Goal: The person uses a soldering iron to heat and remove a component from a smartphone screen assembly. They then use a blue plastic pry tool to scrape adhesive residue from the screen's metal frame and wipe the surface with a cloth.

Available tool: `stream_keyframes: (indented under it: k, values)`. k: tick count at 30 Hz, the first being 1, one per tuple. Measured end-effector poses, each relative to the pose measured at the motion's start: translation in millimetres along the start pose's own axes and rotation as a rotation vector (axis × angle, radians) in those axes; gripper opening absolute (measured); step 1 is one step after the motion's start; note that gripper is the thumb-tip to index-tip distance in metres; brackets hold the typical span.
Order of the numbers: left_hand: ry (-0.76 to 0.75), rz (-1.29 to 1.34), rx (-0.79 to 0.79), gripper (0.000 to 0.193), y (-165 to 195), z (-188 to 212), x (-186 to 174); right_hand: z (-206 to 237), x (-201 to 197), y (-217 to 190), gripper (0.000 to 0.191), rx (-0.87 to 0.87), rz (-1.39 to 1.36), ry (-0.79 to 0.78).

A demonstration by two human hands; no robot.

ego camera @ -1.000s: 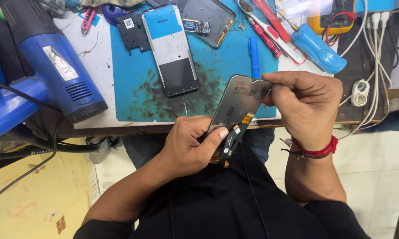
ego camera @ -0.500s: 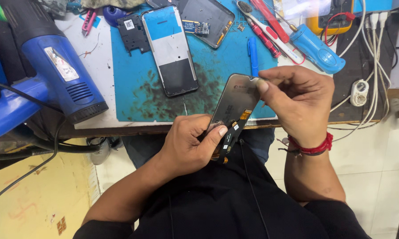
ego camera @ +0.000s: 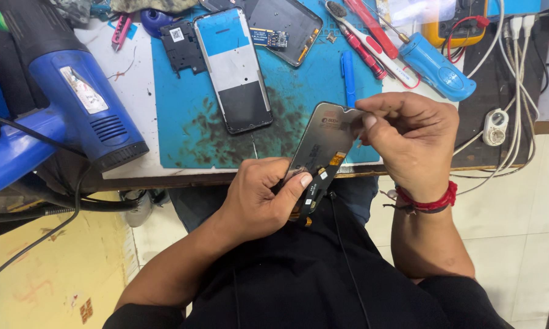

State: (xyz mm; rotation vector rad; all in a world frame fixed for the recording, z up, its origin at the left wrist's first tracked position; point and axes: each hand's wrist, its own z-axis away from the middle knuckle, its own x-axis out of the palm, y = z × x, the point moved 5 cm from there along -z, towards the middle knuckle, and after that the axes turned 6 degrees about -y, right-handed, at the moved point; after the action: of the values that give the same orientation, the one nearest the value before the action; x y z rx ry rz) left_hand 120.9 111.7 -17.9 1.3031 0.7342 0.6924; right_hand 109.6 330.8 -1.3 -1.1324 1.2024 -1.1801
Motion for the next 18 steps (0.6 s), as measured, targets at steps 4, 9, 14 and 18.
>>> stream_keyframes:
  k: [4, 9, 14, 18]
  values:
    - [-0.006, 0.023, 0.030, 0.029, 1.6, 0.7, 0.3, 0.5, 1.0, 0.4, 0.014, -0.015, 0.026, -0.009]
    - [0.004, 0.012, -0.005, 0.030, -2.4, -0.5, 0.7, 0.1, 0.7, 1.5, 0.014, -0.018, -0.014, -0.022]
    - [0.007, 0.000, -0.004, 0.031, -3.4, 3.1, 1.7, 1.4, 1.2, 2.6, 0.012, 0.002, 0.042, 0.009]
    - [0.009, 0.006, -0.001, 0.030, -3.9, 3.6, 2.3, 3.1, 2.5, 1.6, 0.013, 0.006, 0.002, -0.012]
